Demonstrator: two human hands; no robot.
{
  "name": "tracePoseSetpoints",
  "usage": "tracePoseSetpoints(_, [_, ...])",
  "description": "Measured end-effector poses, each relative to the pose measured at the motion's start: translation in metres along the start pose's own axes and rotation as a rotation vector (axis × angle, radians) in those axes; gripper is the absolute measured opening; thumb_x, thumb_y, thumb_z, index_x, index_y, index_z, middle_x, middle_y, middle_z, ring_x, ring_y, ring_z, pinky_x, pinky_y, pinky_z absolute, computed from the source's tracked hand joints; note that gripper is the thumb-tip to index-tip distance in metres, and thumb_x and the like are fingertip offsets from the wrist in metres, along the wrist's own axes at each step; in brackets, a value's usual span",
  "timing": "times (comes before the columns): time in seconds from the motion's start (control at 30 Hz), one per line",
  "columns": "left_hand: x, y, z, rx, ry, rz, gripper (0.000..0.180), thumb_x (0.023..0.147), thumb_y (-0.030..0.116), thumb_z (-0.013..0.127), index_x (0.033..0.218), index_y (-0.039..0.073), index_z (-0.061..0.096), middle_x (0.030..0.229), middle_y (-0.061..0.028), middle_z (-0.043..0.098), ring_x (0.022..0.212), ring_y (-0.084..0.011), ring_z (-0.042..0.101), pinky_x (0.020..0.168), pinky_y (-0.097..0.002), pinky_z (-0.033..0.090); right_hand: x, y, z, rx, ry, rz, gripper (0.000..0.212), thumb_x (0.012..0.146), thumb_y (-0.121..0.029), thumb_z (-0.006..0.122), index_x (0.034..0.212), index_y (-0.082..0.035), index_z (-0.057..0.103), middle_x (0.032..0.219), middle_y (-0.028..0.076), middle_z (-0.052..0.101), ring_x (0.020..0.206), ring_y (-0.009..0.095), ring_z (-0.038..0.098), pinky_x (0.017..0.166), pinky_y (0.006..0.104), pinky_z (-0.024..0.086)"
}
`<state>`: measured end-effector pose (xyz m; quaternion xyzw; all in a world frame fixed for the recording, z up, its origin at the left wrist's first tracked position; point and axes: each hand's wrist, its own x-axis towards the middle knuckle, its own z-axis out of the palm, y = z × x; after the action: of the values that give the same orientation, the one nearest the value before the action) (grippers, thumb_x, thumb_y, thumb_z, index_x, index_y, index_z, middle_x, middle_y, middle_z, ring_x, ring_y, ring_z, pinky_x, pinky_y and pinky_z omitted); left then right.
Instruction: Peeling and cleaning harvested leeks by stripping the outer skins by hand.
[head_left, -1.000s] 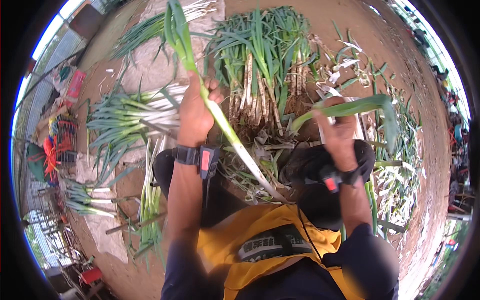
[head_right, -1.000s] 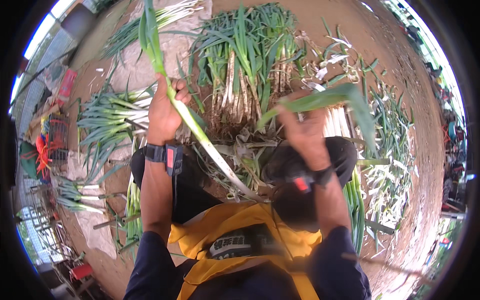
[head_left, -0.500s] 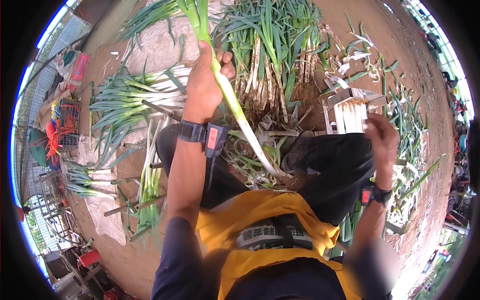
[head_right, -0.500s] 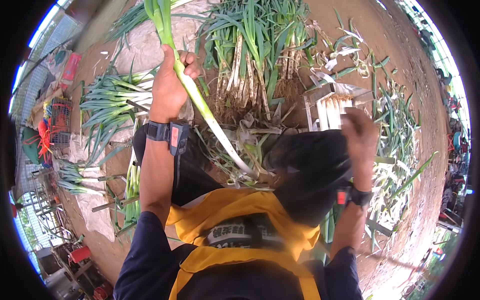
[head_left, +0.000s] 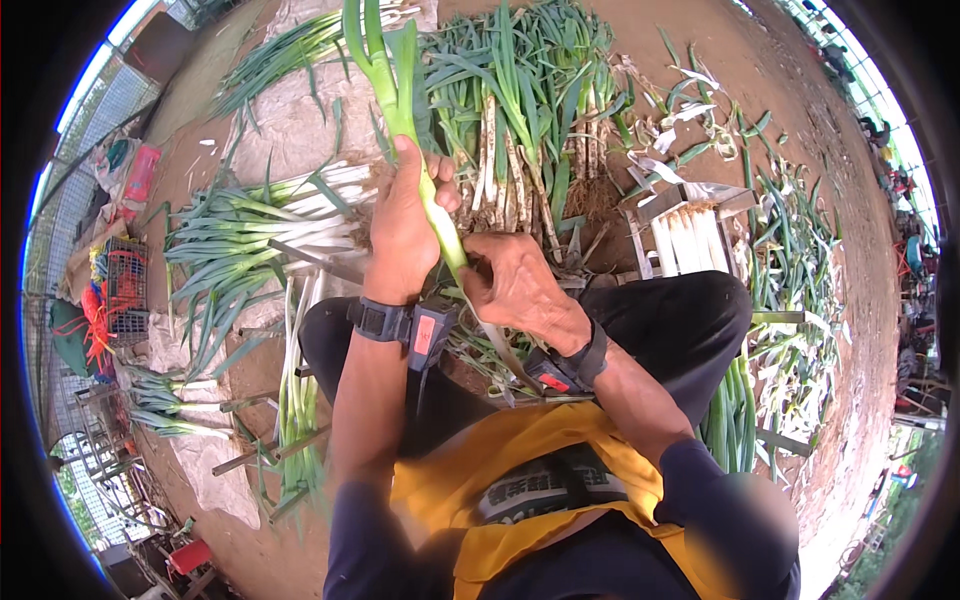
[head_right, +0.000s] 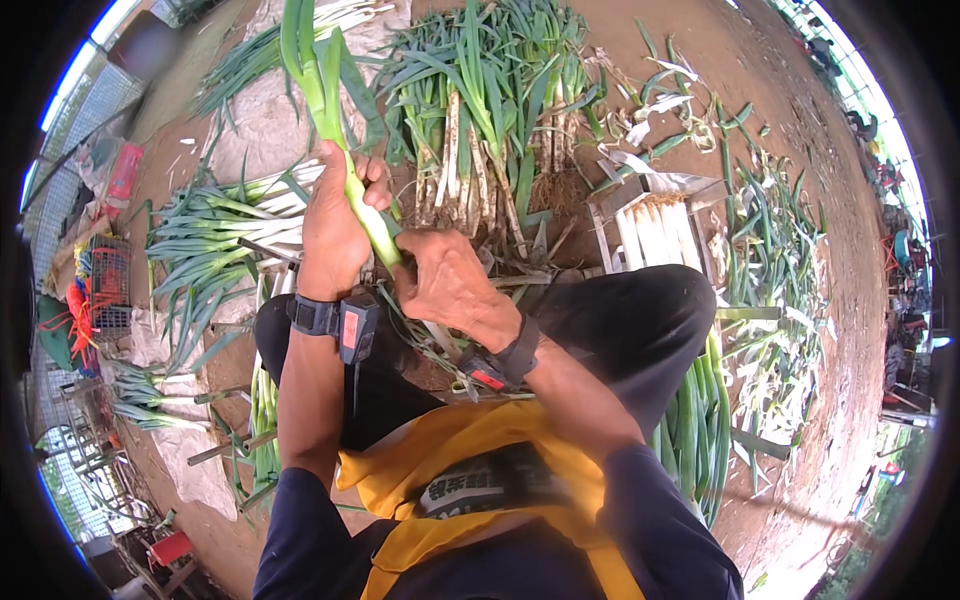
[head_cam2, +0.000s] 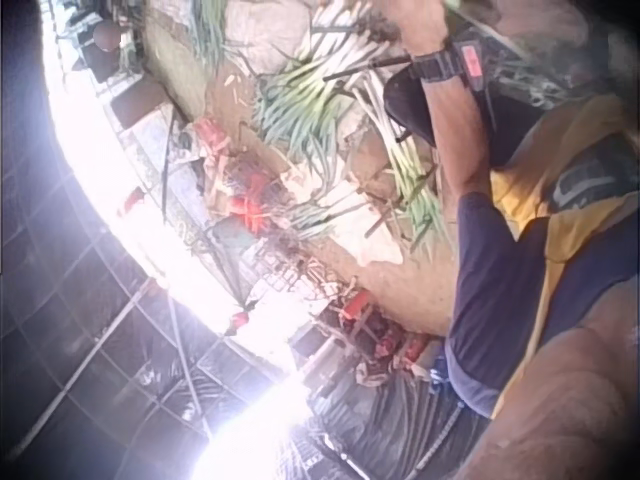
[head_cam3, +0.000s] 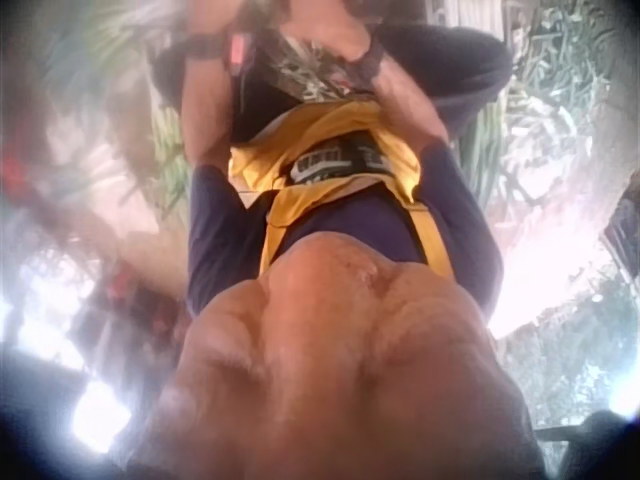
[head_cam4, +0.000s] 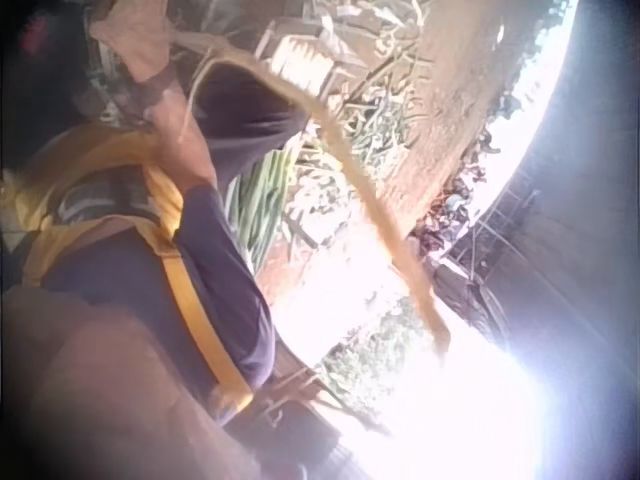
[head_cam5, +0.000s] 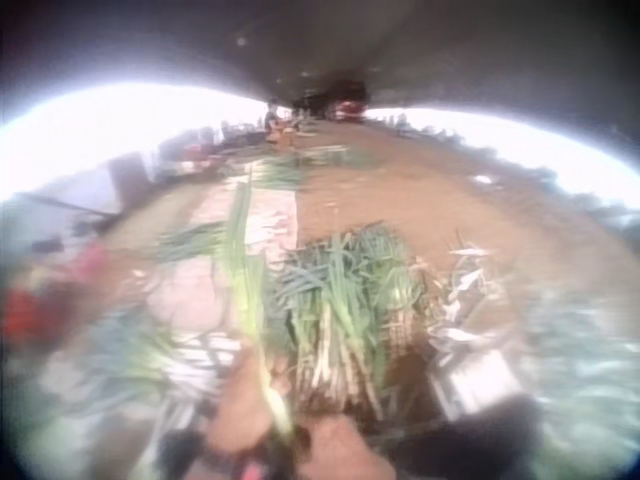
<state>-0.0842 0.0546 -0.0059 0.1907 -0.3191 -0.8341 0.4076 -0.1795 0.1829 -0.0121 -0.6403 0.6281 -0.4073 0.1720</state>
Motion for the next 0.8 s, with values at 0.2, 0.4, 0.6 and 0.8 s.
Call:
tracePoseSetpoints(0.2, [-0.002,-0.002,0.004,0.074,0.074,0.085,0.046,0.094,0.051,0.059,0.081,0.008,0.049,0.078,-0.0059,0.051,0.056,-0.012,0.043,0.054,-0.0252,0.037,-0.001,0.002,0.007,-0.049,0.046,0.015,0.012,0.069,0.002,0.057,0.081,0.001,0.056,0.07,0.024,0.056,0.066,0.043,0.057,0.059,0.0451,0.045])
tracePoseSetpoints(0.4, [-0.004,-0.002,0.009,0.072,0.082,0.071,0.047,0.095,0.051,0.058,0.081,0.007,0.049,0.078,-0.006,0.051,0.055,-0.0112,0.043,0.052,-0.0245,0.038,0.0,0.008,0.006,0.038,0.045,-0.027,0.008,0.067,0.003,0.052,0.075,0.004,0.055,0.065,0.023,0.057,0.057,0.04,0.056,0.055,0.0397,0.046])
tracePoseSetpoints(0.6, [-0.005,-0.005,0.009,0.061,-0.017,0.027,0.049,0.092,0.056,0.059,0.082,0.009,0.047,0.077,-0.0048,0.05,0.057,-0.0107,0.044,0.052,-0.0246,0.038,-0.002,0.01,0.0,0.09,0.015,0.029,0.008,0.067,0.005,0.052,0.074,0.004,0.054,0.063,0.021,0.056,0.053,0.036,0.055,0.054,0.0374,0.044])
tracePoseSetpoints(0.8, [-0.004,-0.004,0.006,-0.004,-0.093,-0.022,0.05,0.092,0.057,0.058,0.085,0.009,0.045,0.079,-0.0052,0.046,0.059,-0.0119,0.041,0.054,-0.0255,0.038,-0.003,0.017,0.001,0.15,0.0,0.064,0.009,0.068,0.004,0.051,0.076,0.004,0.056,0.06,0.014,0.054,0.052,0.019,0.05,0.052,0.0317,0.041])
